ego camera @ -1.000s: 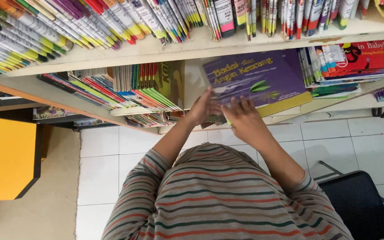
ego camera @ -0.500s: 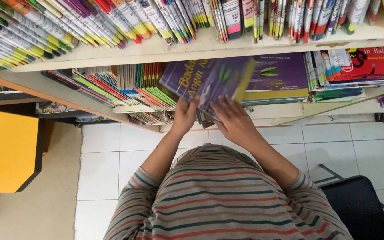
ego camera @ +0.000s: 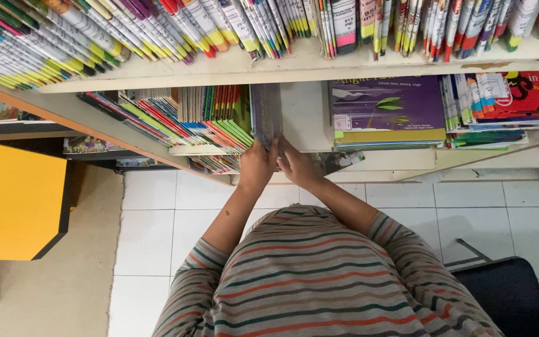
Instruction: Sorting and organizing books on a library shelf.
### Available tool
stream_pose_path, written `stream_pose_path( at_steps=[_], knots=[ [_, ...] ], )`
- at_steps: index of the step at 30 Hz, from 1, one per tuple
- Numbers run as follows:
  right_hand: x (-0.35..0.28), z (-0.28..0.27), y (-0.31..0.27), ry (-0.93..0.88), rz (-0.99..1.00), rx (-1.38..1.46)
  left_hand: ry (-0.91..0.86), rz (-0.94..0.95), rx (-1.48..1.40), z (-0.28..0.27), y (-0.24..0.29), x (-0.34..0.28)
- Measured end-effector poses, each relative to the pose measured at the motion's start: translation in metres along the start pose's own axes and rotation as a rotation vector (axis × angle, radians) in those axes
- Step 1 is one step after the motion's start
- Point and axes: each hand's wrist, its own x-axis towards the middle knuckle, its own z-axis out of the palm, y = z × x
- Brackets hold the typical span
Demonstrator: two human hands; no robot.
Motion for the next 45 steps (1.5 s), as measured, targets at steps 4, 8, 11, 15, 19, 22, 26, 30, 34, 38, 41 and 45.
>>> stream_pose_path(
  at_steps=[4,8,11,15,19,22,26,30,34,38,41,45],
  knots=[
    [-0.002,0.033,0.025,0.057,-0.03,-0.014,0.083,0.042,0.126,0.002,-0.027,-0.004],
    [0.019,0.039,0.006,0.038,0.066,0.097,0.212,0.051,0.279,-0.002,-0.05,-0.005],
    [0.019,0.046,0.011,0.021,0.062,0.061,0.266,0.081,0.29,0.004,-0.061,-0.001],
    [0.018,0.049,0.013,-0.008,0.07,0.022,0.323,0.083,0.262,0.005,-0.056,-0.001],
    [0.035,-0.002,0.004,-0.121,0.014,-0.069,0.285,0.103,0.233,0.023,-0.072,-0.012],
    [0.04,-0.061,-0.001,-0.064,-0.057,-0.401,0.224,0.123,0.195,0.034,-0.065,-0.022],
    [0.015,-0.099,0.046,-0.16,0.167,-0.637,-0.035,0.055,-0.269,0.025,-0.019,-0.022],
    [-0.004,-0.097,0.068,-0.082,0.112,-0.788,-0.295,-0.084,-0.652,0.053,-0.015,-0.022],
    [-0.013,-0.096,0.062,0.012,0.091,-0.77,-0.571,-0.281,-0.862,0.077,-0.015,-0.021],
    [-0.035,-0.095,0.046,-0.098,0.08,-0.703,-0.708,-0.475,-1.132,0.105,-0.023,-0.026],
    [-0.043,-0.1,0.007,-0.12,0.06,-0.665,-0.734,-0.628,-1.257,0.117,-0.019,-0.02],
    [-0.06,-0.08,-0.014,-0.004,-0.103,-0.681,-0.729,-0.881,-1.273,0.06,0.036,0.022]
  ],
)
